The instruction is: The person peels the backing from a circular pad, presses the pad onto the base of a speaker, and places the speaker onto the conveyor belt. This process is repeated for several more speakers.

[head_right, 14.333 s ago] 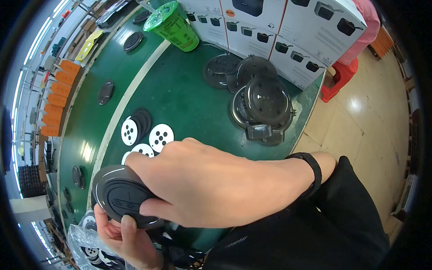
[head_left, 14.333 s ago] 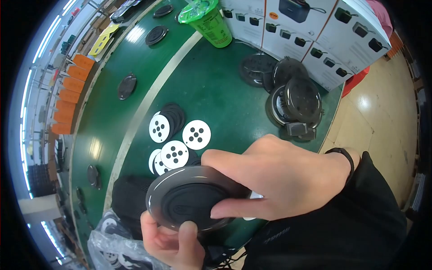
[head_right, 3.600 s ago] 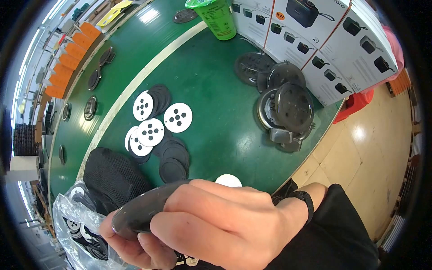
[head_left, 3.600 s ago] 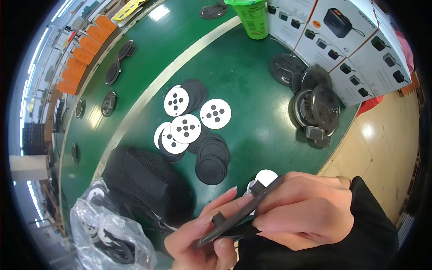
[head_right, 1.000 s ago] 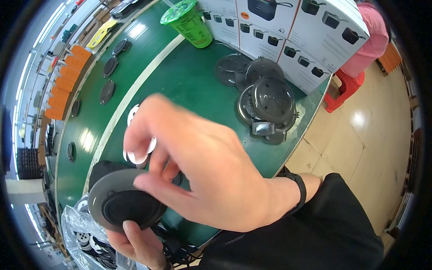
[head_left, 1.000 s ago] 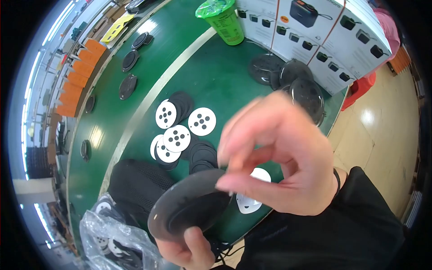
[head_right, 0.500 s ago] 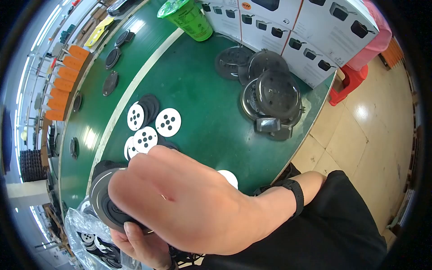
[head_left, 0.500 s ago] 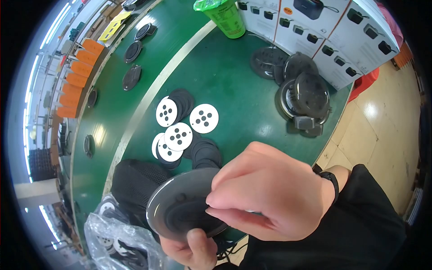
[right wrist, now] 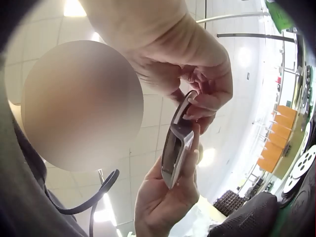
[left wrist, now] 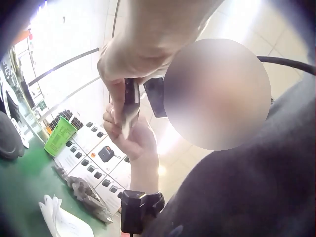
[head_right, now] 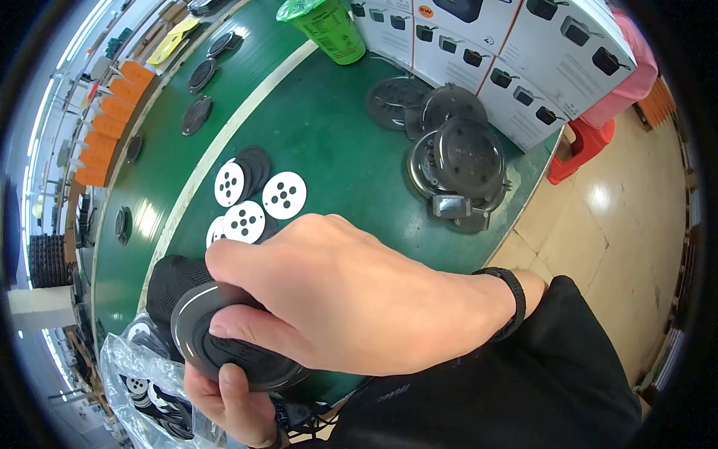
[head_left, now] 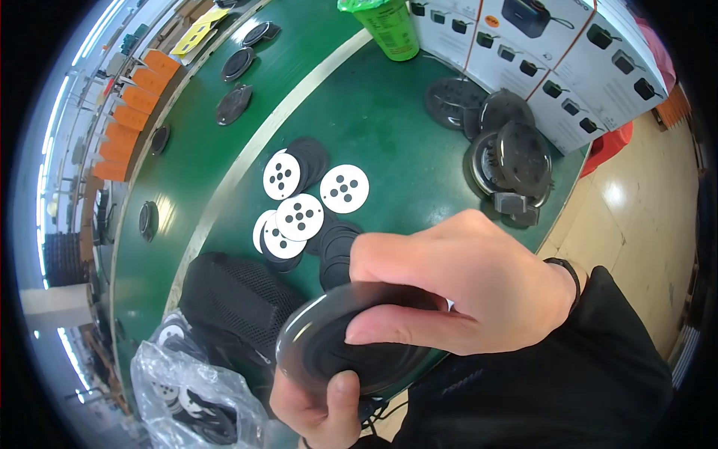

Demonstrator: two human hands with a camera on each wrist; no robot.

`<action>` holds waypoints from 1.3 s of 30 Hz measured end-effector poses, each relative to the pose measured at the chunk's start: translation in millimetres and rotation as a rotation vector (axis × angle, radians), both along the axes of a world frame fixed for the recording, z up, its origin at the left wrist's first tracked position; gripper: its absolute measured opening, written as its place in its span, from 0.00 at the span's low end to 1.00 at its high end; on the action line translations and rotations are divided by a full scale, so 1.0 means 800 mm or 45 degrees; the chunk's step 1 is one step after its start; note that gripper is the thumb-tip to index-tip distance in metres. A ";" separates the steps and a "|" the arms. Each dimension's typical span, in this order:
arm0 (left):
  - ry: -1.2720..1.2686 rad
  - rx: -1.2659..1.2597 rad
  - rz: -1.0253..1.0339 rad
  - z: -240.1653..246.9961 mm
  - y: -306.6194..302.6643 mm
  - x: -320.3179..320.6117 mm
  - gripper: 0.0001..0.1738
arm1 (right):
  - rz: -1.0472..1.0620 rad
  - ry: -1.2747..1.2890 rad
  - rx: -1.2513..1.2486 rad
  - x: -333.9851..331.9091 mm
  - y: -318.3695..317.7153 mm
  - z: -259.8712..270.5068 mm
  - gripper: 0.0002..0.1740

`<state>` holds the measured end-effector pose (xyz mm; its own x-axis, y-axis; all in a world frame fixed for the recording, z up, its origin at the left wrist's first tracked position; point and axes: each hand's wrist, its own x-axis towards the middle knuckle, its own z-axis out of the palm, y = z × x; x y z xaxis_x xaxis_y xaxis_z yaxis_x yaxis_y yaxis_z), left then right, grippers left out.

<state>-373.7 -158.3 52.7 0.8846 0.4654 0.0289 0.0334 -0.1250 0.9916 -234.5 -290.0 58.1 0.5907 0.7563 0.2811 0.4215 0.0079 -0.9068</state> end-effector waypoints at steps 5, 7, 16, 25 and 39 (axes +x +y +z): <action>0.055 0.009 -0.087 0.005 0.004 -0.016 0.26 | 0.071 -0.009 0.018 -0.009 -0.016 0.010 0.15; 0.063 -0.095 -0.063 0.013 0.001 -0.015 0.27 | 0.173 0.038 -0.003 -0.011 -0.022 0.010 0.21; -0.021 -0.751 -0.129 0.007 0.017 0.007 0.25 | 0.456 0.371 -0.294 -0.006 -0.033 0.018 0.38; 0.114 0.016 -0.005 0.007 0.007 0.037 0.26 | 0.156 0.380 -0.373 0.008 -0.011 0.007 0.27; 0.327 -0.130 0.015 -0.178 0.589 0.376 0.17 | -0.476 -0.554 -0.827 0.060 0.065 -0.106 0.21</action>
